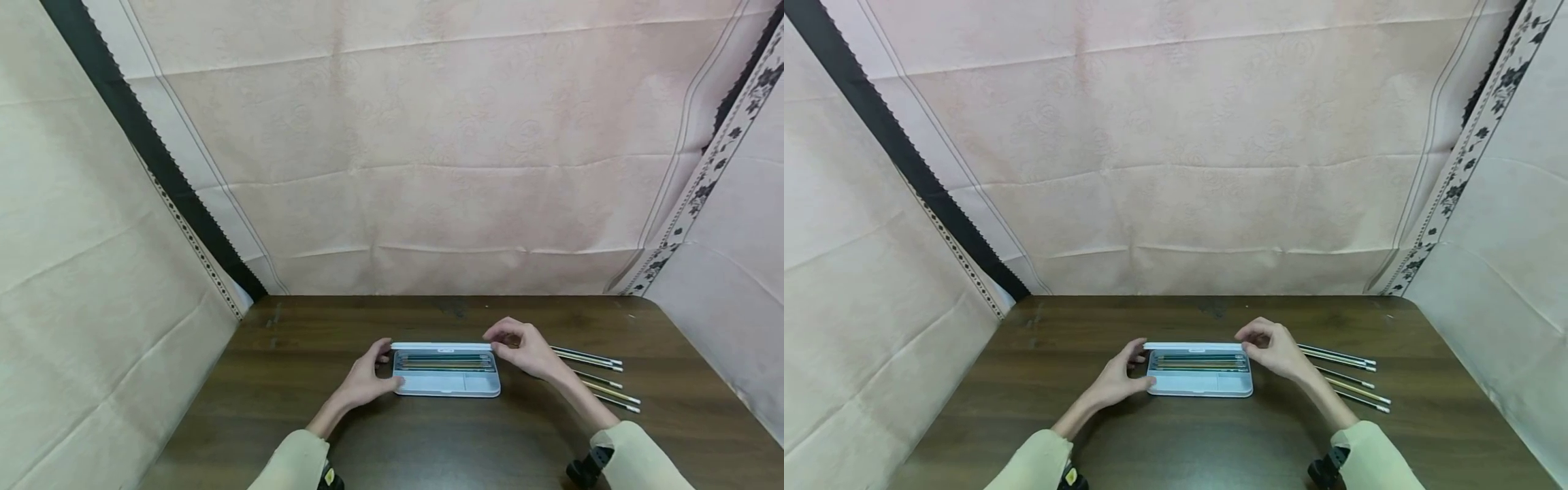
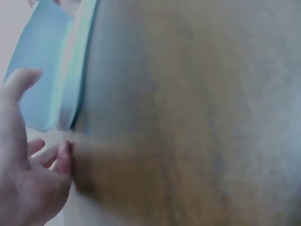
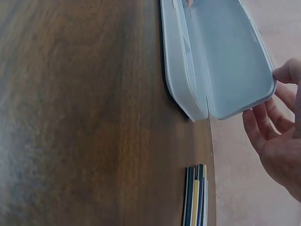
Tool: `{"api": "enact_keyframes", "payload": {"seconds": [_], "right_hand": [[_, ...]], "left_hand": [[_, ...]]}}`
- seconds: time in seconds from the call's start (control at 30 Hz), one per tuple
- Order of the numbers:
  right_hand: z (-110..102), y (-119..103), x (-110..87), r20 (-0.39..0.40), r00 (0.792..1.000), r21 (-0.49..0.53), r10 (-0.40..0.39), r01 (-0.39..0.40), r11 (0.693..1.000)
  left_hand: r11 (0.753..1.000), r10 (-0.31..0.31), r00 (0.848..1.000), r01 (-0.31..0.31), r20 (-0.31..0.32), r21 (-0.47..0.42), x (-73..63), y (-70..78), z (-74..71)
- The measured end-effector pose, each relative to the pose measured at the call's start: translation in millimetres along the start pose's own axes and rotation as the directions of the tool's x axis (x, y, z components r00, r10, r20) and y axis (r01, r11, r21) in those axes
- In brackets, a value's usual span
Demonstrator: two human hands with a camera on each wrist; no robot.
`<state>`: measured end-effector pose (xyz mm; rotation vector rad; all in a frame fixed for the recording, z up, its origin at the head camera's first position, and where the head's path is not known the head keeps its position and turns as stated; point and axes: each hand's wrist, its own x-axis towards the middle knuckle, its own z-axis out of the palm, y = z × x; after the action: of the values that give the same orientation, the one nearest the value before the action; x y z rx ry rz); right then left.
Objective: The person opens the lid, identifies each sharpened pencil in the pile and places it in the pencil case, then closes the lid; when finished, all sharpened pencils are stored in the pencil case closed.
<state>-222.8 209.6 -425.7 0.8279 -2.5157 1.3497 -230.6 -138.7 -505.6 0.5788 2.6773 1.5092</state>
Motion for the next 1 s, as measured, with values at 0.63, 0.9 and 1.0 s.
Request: {"api": "enact_keyframes", "payload": {"seconds": [0.63,0.9,1.0], "right_hand": [[1,-1,-1.2,0.044,0.998,0.001,-0.036,0.036,0.999],[7,29,-6.5,0.087,0.996,0.011,0.005,-0.006,1.000],[9,32,-9.8,0.086,0.996,0.038,-0.024,0.021,0.999]], "left_hand": [[0.989,0.117,0.981,-0.129,-0.157,-0.074,18.0,37.1,-3.9],[0.981,0.139,0.980,-0.155,-0.140,-0.116,12.4,32.8,0.4],[0.975,0.179,0.973,-0.194,-0.145,-0.103,11.0,30.0,1.9]]}}
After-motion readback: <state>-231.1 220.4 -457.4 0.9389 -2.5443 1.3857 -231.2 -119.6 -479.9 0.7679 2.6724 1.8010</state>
